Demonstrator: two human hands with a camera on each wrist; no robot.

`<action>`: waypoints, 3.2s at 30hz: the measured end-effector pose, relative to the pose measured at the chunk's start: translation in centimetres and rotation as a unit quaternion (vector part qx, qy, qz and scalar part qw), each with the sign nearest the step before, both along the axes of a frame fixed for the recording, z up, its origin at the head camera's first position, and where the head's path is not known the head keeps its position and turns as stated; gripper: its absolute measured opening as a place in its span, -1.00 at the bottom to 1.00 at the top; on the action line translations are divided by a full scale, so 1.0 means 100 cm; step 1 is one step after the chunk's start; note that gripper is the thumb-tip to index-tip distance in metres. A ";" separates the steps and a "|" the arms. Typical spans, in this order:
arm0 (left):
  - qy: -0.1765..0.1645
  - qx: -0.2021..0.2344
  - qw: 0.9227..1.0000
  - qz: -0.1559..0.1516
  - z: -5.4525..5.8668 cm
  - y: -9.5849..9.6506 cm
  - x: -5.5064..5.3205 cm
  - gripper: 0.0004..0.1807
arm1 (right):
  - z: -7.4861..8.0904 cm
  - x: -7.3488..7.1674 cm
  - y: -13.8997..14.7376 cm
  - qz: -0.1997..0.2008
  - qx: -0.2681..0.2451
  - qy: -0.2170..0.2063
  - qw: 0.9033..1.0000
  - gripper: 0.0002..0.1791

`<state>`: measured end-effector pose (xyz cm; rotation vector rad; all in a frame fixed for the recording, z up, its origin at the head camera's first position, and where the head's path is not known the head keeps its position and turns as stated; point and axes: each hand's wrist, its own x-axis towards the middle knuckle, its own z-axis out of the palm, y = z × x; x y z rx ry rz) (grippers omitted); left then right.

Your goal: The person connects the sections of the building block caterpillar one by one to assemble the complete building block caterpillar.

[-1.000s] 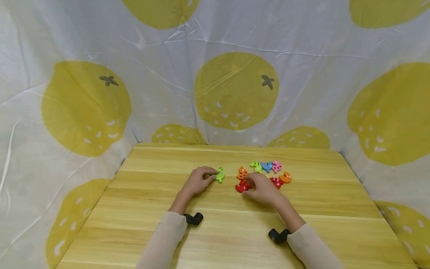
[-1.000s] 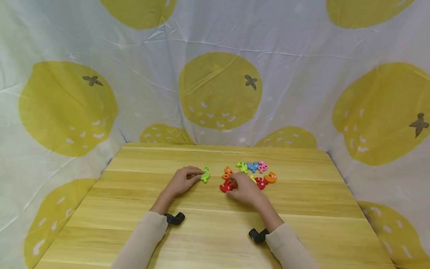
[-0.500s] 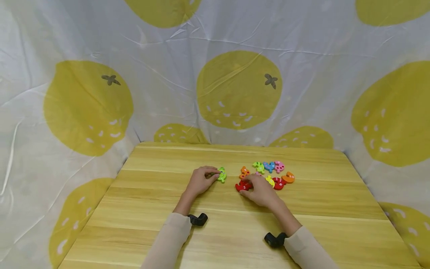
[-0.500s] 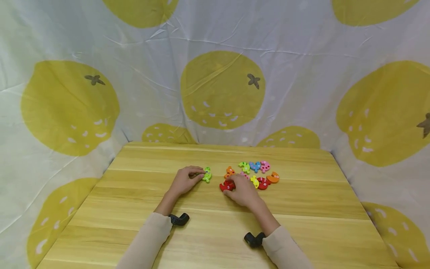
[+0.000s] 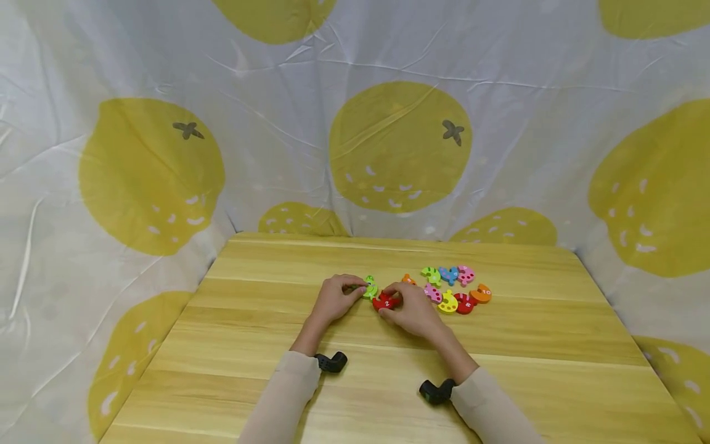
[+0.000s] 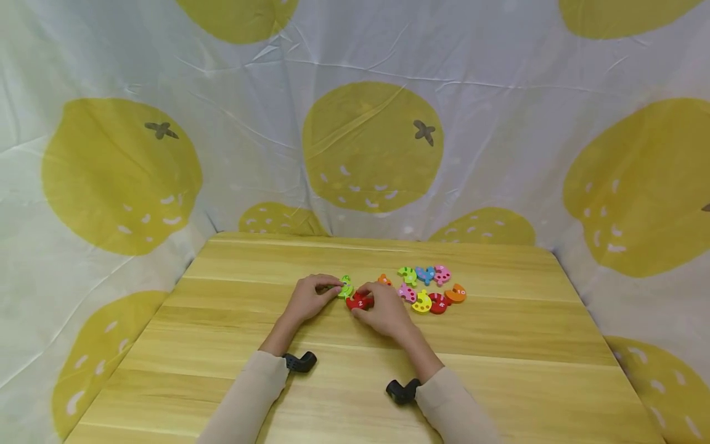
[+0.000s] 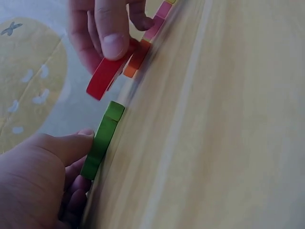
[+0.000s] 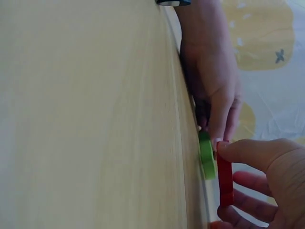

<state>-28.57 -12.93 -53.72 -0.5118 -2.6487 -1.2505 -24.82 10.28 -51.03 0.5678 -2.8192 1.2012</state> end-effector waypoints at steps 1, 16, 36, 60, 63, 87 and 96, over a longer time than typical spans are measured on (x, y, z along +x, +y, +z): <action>0.001 -0.001 1.000 0.001 0.000 0.000 0.000 -0.86 | -0.001 -0.001 -0.002 0.000 -0.005 0.002 1.000 -0.56; -0.016 -0.006 1.000 0.003 0.000 -0.003 0.004 -0.84 | -0.011 -0.005 -0.017 -0.021 -0.033 0.014 0.999 -0.60; -0.003 -0.017 1.000 -0.003 -0.001 0.000 0.001 -0.80 | -0.013 -0.011 -0.016 -0.015 -0.010 0.011 1.000 -0.65; -0.027 -0.056 0.998 -0.006 -0.001 0.004 0.002 -0.49 | -0.007 -0.030 0.032 -0.062 0.077 0.046 0.994 -0.41; -0.034 -0.091 0.995 -0.009 0.000 0.003 0.004 -0.25 | -0.009 -0.030 0.033 -0.052 0.087 0.039 0.994 -0.43; -0.030 -0.109 0.993 -0.029 0.000 0.002 0.006 -0.21 | -0.009 -0.018 0.038 -0.036 -0.007 0.027 0.999 -0.53; -0.026 -0.109 0.993 -0.033 -0.001 0.002 0.007 -0.28 | -0.007 -0.008 0.027 -0.024 0.001 0.022 0.999 -0.52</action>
